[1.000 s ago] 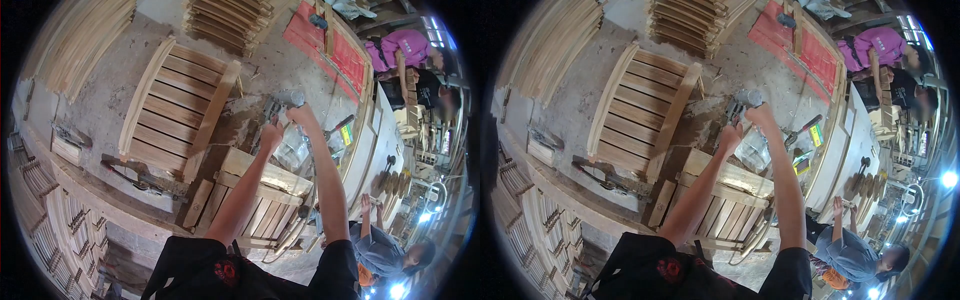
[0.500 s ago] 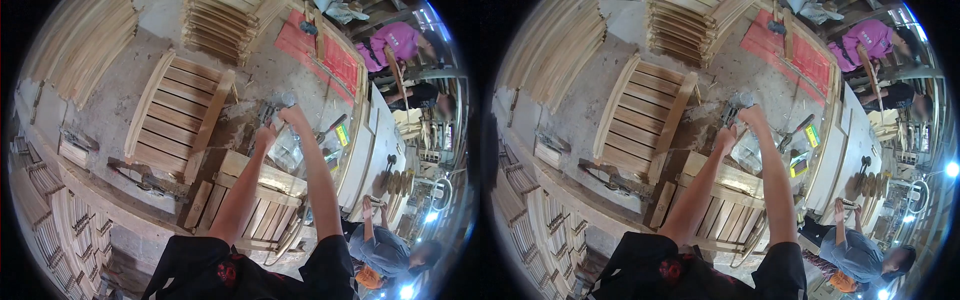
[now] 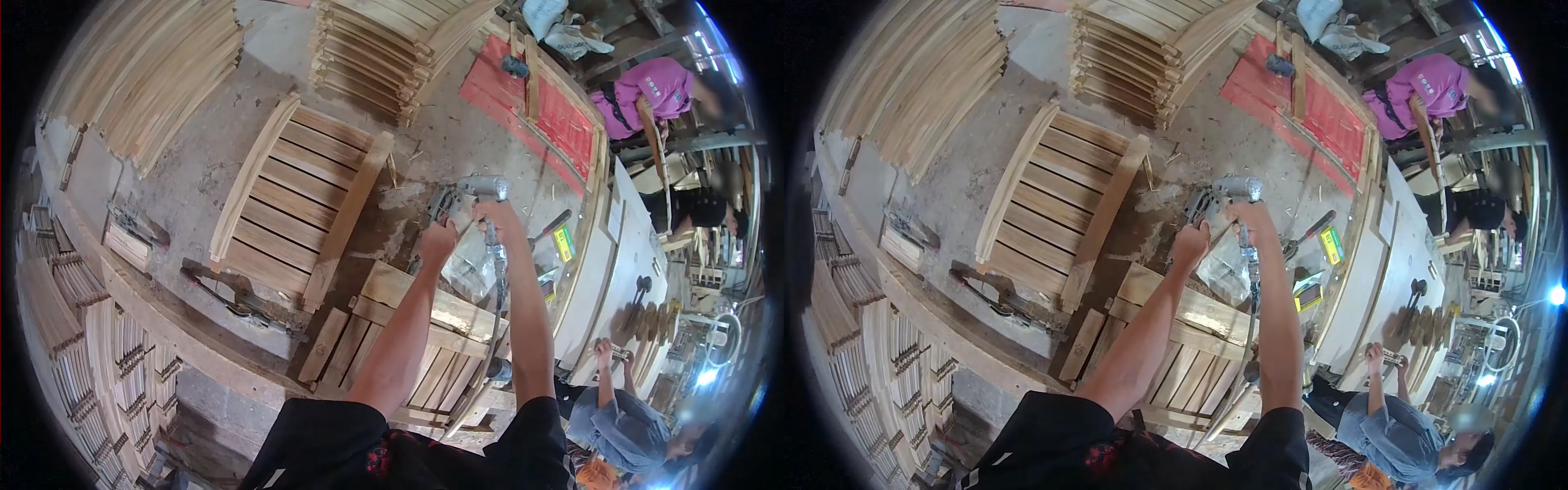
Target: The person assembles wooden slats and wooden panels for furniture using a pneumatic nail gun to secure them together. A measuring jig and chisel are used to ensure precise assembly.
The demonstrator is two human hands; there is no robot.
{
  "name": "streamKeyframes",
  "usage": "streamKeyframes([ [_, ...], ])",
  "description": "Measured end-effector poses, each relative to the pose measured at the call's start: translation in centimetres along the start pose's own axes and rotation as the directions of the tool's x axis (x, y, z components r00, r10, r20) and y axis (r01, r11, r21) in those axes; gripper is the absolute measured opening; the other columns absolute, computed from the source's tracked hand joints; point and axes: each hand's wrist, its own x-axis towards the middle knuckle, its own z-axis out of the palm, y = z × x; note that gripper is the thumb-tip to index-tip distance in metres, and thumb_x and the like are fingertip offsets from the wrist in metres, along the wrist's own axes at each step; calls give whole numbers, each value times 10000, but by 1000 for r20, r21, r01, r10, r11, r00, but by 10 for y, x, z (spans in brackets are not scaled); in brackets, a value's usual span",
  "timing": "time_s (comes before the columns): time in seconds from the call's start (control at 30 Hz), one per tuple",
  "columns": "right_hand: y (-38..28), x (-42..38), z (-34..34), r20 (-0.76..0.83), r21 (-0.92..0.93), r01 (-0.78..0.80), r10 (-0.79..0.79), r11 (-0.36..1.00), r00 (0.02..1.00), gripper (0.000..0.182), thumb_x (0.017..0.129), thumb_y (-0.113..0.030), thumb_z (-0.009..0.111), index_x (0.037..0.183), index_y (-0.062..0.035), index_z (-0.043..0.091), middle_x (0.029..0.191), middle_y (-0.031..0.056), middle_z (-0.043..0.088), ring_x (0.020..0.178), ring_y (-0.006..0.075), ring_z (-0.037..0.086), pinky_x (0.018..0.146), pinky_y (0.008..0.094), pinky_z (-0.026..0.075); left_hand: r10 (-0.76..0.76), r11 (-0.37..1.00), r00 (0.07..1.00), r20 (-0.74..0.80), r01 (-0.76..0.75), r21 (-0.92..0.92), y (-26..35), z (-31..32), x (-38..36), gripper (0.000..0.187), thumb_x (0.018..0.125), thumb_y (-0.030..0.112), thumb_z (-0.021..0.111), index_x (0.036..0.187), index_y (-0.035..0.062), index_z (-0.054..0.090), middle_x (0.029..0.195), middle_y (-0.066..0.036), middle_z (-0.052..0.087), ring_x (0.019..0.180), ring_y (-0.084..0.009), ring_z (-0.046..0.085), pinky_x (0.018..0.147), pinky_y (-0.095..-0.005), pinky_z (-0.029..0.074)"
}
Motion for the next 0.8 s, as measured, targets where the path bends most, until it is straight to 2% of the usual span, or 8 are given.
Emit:
streamKeyframes([
  [0.17,4,1,2,2,6,27,-27,1000,1000,95,725,-54,687,676,-28,610,621,63,567,455,178,505,397,330,377,-12,1000,1000,10,12,2,0,1,3,586,925,508,501,1129,-12,676,1161,-278,653,1133,-417,619,964,-493,487],
  [0.37,14,12,-12,109,-2,17,-16,1000,994,87,749,-73,678,700,-39,615,711,59,597,499,151,512,432,302,408,-15,1000,1000,23,15,7,-1,3,4,596,926,513,494,1141,-13,673,1170,-275,652,1137,-417,618,963,-495,489],
  [0.47,9,9,-8,84,46,-15,11,999,996,87,718,-36,687,673,-14,616,620,79,568,452,177,503,392,324,371,-12,999,1000,12,11,31,3,-2,0,594,928,509,491,1140,-15,674,1164,-273,655,1131,-417,622,958,-494,492],
  [0.57,8,6,-11,125,5,-14,13,1000,992,86,722,-34,687,681,-15,614,628,81,570,443,170,492,387,326,373,-21,999,1000,18,20,41,5,-4,-3,589,930,505,493,1139,-14,675,1157,-272,658,1120,-420,626,956,-492,493],
  [0.67,7,9,-11,90,-49,10,-6,999,996,84,735,-43,669,684,-27,604,610,77,560,442,166,496,379,338,377,-13,1000,1000,14,12,28,4,-4,-2,575,933,497,496,1131,-12,677,1153,-271,660,1118,-419,627,954,-489,494],
  [0.77,4,17,-12,50,-260,51,-39,964,998,85,722,-90,676,723,-21,628,618,79,586,473,180,541,408,354,409,-10,999,999,31,9,49,5,-5,-3,556,937,486,498,1124,-5,679,1161,-267,658,1126,-414,624,956,-483,493],
  [0.8,0,19,-11,43,-367,111,-102,924,994,109,715,-110,681,741,-13,638,629,88,603,490,190,562,431,359,428,-20,999,1000,20,20,39,8,-7,-6,551,938,482,500,1121,-7,679,1160,-265,659,1126,-411,624,956,-481,493],
])
